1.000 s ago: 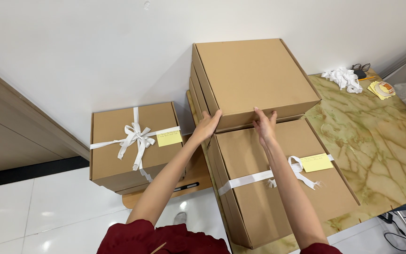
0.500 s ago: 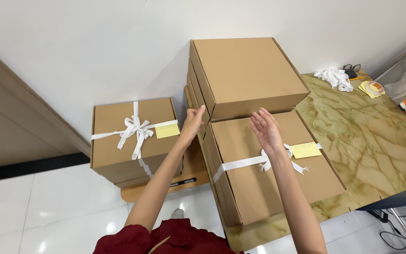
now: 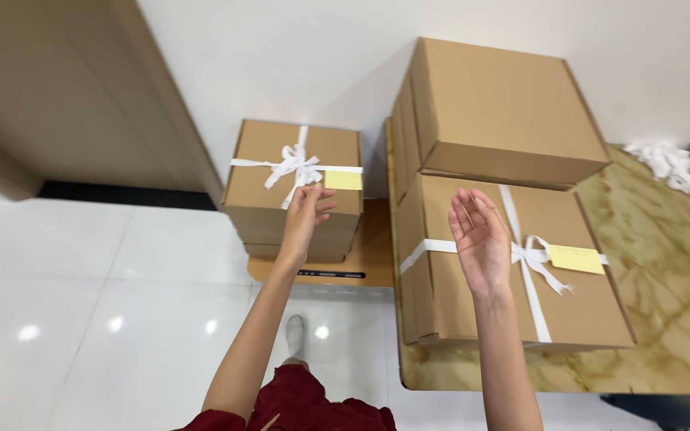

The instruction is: The person stacks several small cardboard boxes tied with white ribbons from a chair onto a marble table. They then untie the ribbon on the top box and remove a yellow sticky note from the table.

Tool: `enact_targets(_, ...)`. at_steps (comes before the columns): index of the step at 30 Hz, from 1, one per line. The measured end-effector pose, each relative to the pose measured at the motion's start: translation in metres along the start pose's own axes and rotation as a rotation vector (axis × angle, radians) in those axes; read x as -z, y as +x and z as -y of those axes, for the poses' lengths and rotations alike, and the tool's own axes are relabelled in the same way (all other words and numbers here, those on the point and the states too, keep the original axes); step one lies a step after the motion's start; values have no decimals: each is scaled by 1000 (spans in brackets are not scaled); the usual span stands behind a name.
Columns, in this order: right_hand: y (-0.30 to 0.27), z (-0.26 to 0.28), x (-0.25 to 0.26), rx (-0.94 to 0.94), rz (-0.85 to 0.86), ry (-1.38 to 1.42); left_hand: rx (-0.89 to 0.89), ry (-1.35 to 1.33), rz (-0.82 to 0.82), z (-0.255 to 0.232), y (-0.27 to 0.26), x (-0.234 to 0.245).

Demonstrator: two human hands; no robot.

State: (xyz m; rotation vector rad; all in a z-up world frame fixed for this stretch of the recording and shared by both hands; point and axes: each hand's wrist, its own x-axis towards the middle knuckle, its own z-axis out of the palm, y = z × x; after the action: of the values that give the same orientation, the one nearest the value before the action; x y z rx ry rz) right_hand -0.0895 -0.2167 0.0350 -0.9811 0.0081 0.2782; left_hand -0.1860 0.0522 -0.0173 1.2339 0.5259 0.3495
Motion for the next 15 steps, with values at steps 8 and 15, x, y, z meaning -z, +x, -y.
enact_targets(8,4,-41,-43,18,-4,-85,48,-58,-141,11,33,84)
enact_targets(15,12,-89,-97,53,-46,-346,188,81,-170,57,119,174)
